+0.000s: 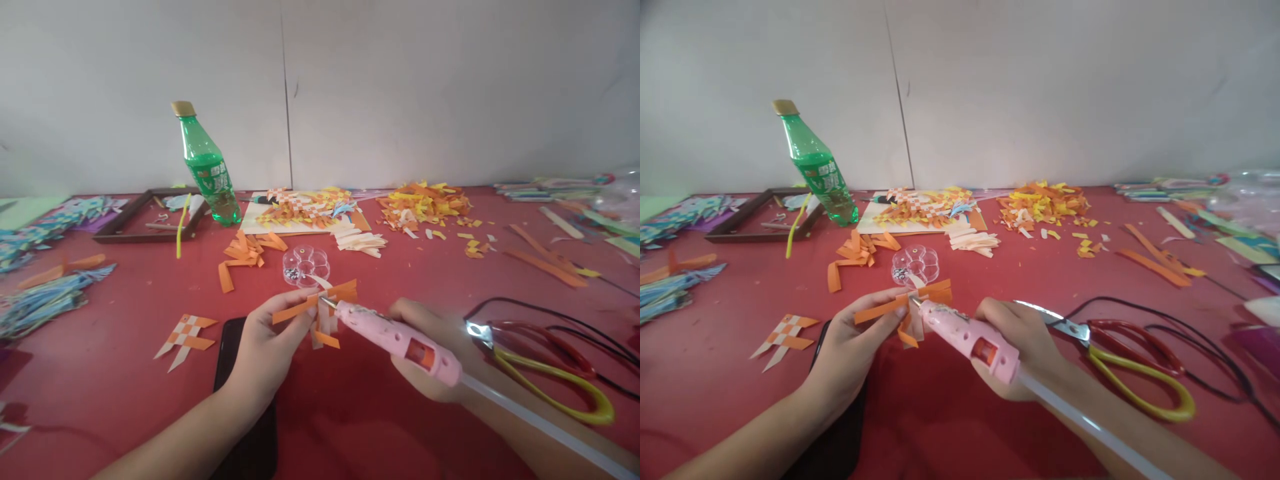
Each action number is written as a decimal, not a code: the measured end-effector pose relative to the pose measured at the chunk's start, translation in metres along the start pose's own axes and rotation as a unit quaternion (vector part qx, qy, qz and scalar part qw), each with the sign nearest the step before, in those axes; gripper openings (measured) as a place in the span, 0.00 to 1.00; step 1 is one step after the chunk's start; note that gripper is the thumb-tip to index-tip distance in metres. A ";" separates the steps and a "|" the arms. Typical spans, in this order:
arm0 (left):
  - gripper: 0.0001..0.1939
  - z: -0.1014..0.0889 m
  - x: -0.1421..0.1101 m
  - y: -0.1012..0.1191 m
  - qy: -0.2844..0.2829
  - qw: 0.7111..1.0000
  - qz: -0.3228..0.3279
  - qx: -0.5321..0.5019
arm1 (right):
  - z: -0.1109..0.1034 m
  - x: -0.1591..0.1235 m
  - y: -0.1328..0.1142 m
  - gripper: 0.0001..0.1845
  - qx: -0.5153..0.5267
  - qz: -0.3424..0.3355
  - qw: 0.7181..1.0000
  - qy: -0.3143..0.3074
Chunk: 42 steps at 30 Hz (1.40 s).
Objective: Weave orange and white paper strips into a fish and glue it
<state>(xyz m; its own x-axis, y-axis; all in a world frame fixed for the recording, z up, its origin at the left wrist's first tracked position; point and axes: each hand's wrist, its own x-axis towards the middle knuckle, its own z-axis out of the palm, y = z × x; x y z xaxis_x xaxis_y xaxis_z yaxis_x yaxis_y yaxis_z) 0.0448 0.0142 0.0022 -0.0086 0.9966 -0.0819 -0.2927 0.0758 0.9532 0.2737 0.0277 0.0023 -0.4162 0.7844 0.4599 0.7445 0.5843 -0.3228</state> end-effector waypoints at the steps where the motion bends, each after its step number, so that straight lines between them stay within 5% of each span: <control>1: 0.09 0.000 0.000 0.000 0.011 1.000 -0.002 0.002 | 0.000 0.001 0.000 0.08 0.002 -0.006 1.000 0.002; 5: 0.10 -0.001 -0.001 0.000 0.040 0.999 -0.017 0.022 | -0.002 0.002 0.000 0.09 0.003 -0.026 1.000 -0.002; 15: 0.06 0.001 0.000 0.004 -0.016 0.999 0.021 0.039 | -0.004 0.002 -0.003 0.10 -0.020 -0.055 0.998 0.028; 25: 0.07 -0.002 0.002 0.001 0.024 0.998 0.019 0.051 | -0.002 -0.001 0.000 0.10 -0.003 -0.009 1.000 -0.017; 42: 0.10 -0.002 0.000 0.000 0.035 0.999 0.002 0.041 | -0.005 0.000 0.000 0.08 0.013 -0.034 0.999 -0.017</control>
<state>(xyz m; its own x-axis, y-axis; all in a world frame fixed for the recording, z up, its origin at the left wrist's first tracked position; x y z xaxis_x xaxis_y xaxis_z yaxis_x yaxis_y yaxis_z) 0.0431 0.0146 0.0018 -0.0779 0.9923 -0.0959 -0.2130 0.0774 0.9740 0.2765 0.0263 0.0068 -0.4830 0.7490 0.4536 0.7003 0.6414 -0.3134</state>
